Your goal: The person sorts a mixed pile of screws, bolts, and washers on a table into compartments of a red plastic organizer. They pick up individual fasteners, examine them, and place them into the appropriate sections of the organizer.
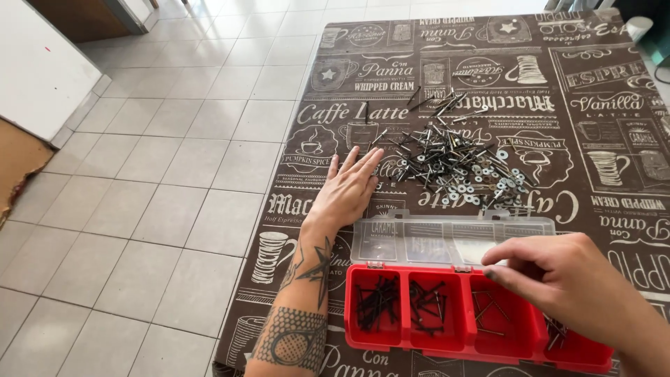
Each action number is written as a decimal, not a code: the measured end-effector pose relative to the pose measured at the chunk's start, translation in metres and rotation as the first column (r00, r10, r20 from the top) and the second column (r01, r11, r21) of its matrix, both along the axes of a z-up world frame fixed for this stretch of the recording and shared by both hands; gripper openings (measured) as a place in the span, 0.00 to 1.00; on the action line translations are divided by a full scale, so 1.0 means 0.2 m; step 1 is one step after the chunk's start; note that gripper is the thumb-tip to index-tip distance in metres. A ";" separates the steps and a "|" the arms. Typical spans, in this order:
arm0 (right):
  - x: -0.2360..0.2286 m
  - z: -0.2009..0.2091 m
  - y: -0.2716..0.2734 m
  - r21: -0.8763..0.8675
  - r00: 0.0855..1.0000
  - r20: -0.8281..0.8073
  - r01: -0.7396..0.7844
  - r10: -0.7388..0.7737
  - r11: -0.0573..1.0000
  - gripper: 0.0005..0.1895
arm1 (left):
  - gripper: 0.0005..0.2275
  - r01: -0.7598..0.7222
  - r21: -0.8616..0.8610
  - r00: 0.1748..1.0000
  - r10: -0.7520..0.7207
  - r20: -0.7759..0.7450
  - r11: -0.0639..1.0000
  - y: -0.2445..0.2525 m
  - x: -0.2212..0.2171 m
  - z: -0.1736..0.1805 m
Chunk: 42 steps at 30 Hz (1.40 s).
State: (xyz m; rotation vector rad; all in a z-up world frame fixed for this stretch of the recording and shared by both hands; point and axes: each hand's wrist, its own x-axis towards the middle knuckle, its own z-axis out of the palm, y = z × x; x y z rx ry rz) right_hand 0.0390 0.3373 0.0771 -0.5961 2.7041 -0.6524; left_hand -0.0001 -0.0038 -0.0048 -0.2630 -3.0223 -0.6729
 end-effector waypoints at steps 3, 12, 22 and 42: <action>0.01 -0.02 -0.03 -0.120 0.997 -0.062 -0.048 0.041 0.992 0.08 | 0.26 -0.039 0.006 0.999 0.039 -0.003 0.999 0.00 -0.01 0.01; 0.00 -0.02 -0.03 -0.119 0.996 -0.087 -0.017 0.007 0.993 0.08 | 0.27 -0.220 -0.049 0.973 0.216 -0.086 0.974 0.00 -0.03 0.01; 0.02 -0.01 -0.08 -0.038 1.000 -0.003 -0.011 0.011 0.999 0.10 | 0.35 -0.210 -0.061 0.977 0.207 -0.046 0.976 -0.01 -0.02 0.03; -0.05 -0.25 -0.01 -0.287 0.953 -0.299 -0.048 -0.042 0.957 0.10 | 0.05 0.007 0.777 0.996 -0.078 0.054 0.629 0.33 0.32 0.51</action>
